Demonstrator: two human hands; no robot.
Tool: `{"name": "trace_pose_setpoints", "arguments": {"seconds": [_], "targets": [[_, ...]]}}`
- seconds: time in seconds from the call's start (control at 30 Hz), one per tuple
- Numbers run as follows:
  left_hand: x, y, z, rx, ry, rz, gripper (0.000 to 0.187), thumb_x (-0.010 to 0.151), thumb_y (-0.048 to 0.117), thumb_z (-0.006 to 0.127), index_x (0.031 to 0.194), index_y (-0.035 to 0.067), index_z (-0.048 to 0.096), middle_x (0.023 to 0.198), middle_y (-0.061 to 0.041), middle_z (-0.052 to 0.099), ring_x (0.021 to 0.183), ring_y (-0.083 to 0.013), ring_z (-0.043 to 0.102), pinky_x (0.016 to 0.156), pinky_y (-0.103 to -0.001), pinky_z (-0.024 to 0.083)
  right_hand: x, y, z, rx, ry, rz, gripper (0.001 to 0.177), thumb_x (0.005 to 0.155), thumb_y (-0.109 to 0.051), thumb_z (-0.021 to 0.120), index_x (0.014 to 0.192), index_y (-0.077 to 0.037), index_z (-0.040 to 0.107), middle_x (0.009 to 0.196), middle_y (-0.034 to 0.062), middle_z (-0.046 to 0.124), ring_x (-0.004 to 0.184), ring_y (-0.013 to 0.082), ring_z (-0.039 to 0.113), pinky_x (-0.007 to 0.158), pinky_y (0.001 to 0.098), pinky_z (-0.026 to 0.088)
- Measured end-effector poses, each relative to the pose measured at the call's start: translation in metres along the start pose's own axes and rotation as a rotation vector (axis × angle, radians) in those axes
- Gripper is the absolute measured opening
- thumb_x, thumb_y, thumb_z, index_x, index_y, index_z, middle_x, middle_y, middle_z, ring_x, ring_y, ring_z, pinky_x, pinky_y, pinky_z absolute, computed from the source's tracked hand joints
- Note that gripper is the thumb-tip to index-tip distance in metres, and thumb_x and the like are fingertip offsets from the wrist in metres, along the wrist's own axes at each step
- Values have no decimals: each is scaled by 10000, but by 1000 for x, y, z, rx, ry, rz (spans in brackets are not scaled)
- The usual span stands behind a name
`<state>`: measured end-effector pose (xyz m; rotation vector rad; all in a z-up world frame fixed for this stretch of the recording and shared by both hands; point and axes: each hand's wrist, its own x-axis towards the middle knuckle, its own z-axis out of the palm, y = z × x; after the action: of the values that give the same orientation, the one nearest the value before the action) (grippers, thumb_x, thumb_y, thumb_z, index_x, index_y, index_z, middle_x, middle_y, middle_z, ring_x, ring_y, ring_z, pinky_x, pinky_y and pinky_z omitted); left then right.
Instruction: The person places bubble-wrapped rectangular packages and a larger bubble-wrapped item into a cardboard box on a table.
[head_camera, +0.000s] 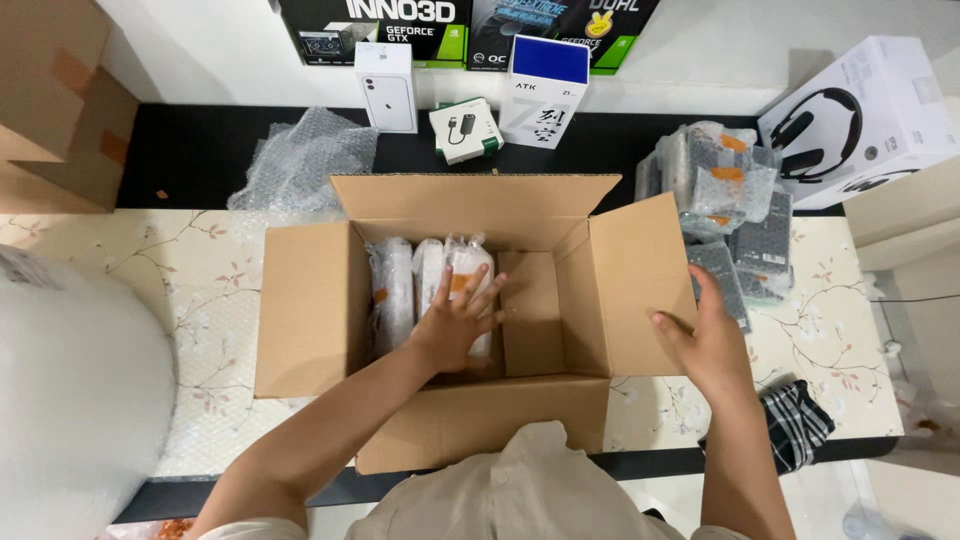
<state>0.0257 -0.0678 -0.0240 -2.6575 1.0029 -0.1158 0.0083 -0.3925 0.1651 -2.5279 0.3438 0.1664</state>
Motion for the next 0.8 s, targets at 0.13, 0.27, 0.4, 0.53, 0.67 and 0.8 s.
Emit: {"name": "trace_pose_setpoints", "arguments": {"seconds": [0.13,0.27,0.4,0.53,0.67,0.8], "targets": [[16,-16,-42,-174,-428,-45,1020,780,934,452,1600,331,379,1763,-49,62,1600,-486,12,1188,-776,208,-3,6,1,15,13,-2,807,922,-281,729,1635,-190,363,1378,342,627,1343,503,547,1136,623,425],[9,-29,-46,-169,-581,-106,1004,798,921,474,1613,345,359,1771,-33,29,1602,-486,15,1182,-746,265,-6,11,-3,31,-9,37,814,917,-282,730,1640,-179,369,1424,348,593,1369,512,519,1155,623,400],[-2,-39,-41,-193,-570,-121,936,813,905,472,1603,433,304,1764,4,-17,1614,-432,48,1200,-700,285,-12,5,-8,30,-33,105,842,899,-353,738,1645,-197,381,1363,350,638,1343,512,553,1140,603,422],[4,-25,-38,-198,-564,-127,921,822,897,449,1601,428,301,1771,-1,-16,1617,-428,18,1212,-721,232,2,23,-4,-6,-20,117,863,877,-370,761,1644,-213,397,1351,355,643,1335,511,562,1134,594,432],[9,-13,-32,-192,-490,-111,930,810,900,471,1581,393,350,1776,-22,-15,1611,-447,-36,1201,-775,181,31,50,15,-338,199,-62,826,853,-291,813,1597,-122,497,1356,301,642,1301,486,599,1060,580,504],[9,-13,-31,-270,-475,-101,1003,798,873,508,1641,391,254,1772,-32,-20,1607,-451,-65,1206,-786,146,30,-19,39,-391,294,-676,624,913,-228,755,1475,-12,591,1488,258,526,1409,517,465,1105,613,435]]}}
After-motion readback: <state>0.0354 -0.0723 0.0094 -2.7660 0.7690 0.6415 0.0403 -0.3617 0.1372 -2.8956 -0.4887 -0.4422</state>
